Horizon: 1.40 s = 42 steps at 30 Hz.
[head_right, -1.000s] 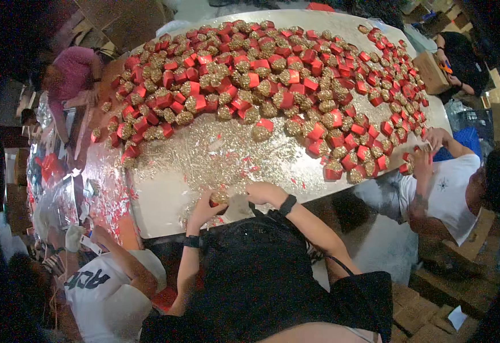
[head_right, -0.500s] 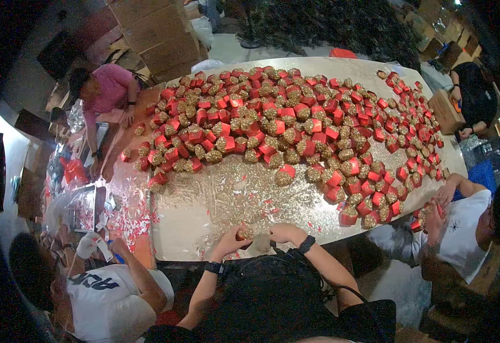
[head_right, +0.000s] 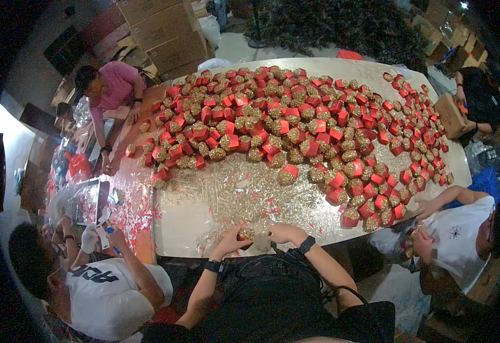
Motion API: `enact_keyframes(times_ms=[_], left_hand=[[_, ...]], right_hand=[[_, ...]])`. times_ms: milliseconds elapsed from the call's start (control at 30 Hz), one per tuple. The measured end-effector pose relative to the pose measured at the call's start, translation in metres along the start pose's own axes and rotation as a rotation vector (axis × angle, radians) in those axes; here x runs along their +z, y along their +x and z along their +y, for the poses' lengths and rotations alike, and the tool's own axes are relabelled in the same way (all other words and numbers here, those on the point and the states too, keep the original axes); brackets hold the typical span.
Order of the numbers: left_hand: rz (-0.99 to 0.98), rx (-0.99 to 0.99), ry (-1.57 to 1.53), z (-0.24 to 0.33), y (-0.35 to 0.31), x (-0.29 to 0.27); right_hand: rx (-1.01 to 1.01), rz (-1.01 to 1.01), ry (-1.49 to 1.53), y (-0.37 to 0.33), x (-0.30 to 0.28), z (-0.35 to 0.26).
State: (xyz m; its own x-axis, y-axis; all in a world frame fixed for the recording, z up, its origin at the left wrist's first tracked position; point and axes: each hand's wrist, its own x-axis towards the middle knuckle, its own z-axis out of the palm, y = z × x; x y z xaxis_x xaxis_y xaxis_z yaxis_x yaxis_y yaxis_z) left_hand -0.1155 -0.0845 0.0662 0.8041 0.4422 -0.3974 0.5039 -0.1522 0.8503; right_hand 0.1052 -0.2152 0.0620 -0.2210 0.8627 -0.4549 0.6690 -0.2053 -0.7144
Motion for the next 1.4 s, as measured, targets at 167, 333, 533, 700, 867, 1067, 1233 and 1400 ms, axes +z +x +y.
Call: enact_keyframes(times_ms=[167,333,533,700,867,1067,1233,1400], left_hand=[[-0.023,-0.051,0.004,-0.005,-0.002,0.005],[-0.087,-0.049,-0.011,-0.009,0.001,0.008],[-0.068,-0.024,-0.029,-0.011,0.004,0.011],[-0.008,0.128,-0.061,-0.025,0.01,0.013],[0.069,0.137,0.031,-0.037,0.009,0.01],[0.139,0.13,0.043,-0.045,-0.003,0.008],[0.186,0.124,-0.079,-0.037,-0.02,0.002],[0.162,-0.071,-0.07,-0.031,-0.037,-0.005]], right_hand=[[0.079,-0.031,-0.005,-0.007,0.003,-0.005],[0.051,-0.011,0.056,-0.011,0.003,-0.012],[-0.01,0.037,0.103,-0.015,0.002,-0.014],[0.016,-0.006,0.046,-0.012,0.006,-0.008],[0.051,-0.07,-0.005,-0.001,0.01,-0.003],[0.107,-0.079,0.075,0.003,0.005,-0.012],[0.108,-0.119,0.023,0.008,-0.002,-0.024],[0.098,-0.168,-0.01,0.018,-0.001,-0.032]])
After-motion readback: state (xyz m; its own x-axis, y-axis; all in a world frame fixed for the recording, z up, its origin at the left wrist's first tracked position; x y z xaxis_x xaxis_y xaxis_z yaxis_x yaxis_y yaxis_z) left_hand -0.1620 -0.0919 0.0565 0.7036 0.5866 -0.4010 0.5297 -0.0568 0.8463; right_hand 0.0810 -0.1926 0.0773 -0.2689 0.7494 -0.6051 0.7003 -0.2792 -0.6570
